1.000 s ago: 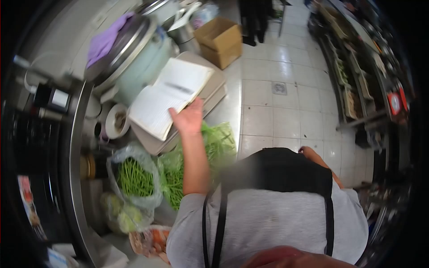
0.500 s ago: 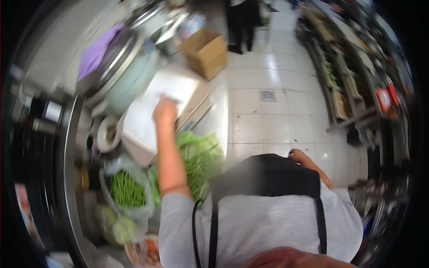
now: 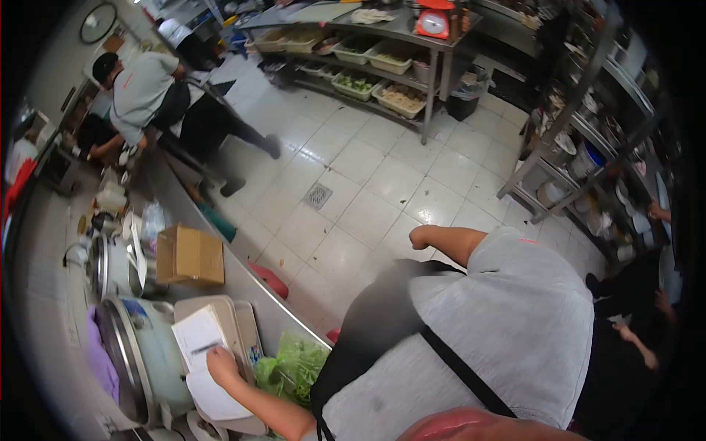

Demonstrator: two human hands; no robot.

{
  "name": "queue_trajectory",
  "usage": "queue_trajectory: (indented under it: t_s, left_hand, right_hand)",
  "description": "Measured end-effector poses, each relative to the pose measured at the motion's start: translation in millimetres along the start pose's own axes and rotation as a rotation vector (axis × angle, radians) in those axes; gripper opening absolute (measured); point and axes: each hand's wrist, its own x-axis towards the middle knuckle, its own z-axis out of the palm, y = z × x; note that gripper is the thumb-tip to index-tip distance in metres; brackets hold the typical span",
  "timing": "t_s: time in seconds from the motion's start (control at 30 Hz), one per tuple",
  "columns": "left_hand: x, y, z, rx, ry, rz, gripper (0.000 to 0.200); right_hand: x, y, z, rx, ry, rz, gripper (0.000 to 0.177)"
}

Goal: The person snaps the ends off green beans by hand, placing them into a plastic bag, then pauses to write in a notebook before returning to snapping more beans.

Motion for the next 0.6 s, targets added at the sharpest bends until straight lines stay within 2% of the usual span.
queue_trajectory:
  t_s: [0.07, 0.13, 0.2, 0.27, 0.37, 0.4, 0.43, 0.47, 0.5, 0.53, 0.6]
  left_hand:
    - [-30, 19, 3, -0.267, 0.156, 0.098, 0.029]
    - [-51, 16, 8, -0.525, -0.155, 0.068, 0.026]
    - [-84, 25, 0, -0.573, -0.431, -0.106, 0.025]
    - [-101, -5, 27, -0.440, -0.447, -0.134, 0.031]
    - [-137, -3, 39, -0.152, -0.280, -0.189, 0.042]
    - [-142, -10, 45, -0.101, -0.440, -0.262, 0.054]
    - [-151, -15, 55, -0.080, -0.395, -0.207, 0.057]
    - [-161, -10, 59, -0.057, -0.348, -0.184, 0.060]
    - [-164, 4, 57, -0.102, -0.357, -0.278, 0.063]
    - [-165, 5, 63, -0.049, -0.347, -0.321, 0.062]
    - [-169, 15, 67, -0.005, -0.308, -0.333, 0.060]
  right_hand:
    - [9, 1, 6, 0.007, -0.002, -0.004, 0.027]
    - [12, -1, 9, -0.012, -0.019, -0.029, 0.027]
    - [16, -3, 10, -0.077, -0.077, -0.074, 0.027]
    - [17, -1, 11, -0.086, -0.075, -0.077, 0.027]
    - [22, 3, 2, -0.102, -0.069, -0.067, 0.024]
    - [27, 1, -1, -0.120, -0.066, -0.091, 0.024]
    - [41, 4, -3, -0.091, -0.084, -0.046, 0.023]
    - [55, 10, -3, -0.132, -0.057, -0.124, 0.023]
    - [71, 15, -3, -0.164, -0.055, -0.118, 0.024]
    - [86, 20, -5, -0.275, -0.043, -0.274, 0.027]
    - [98, 19, -24, -0.333, -0.033, -0.361, 0.028]
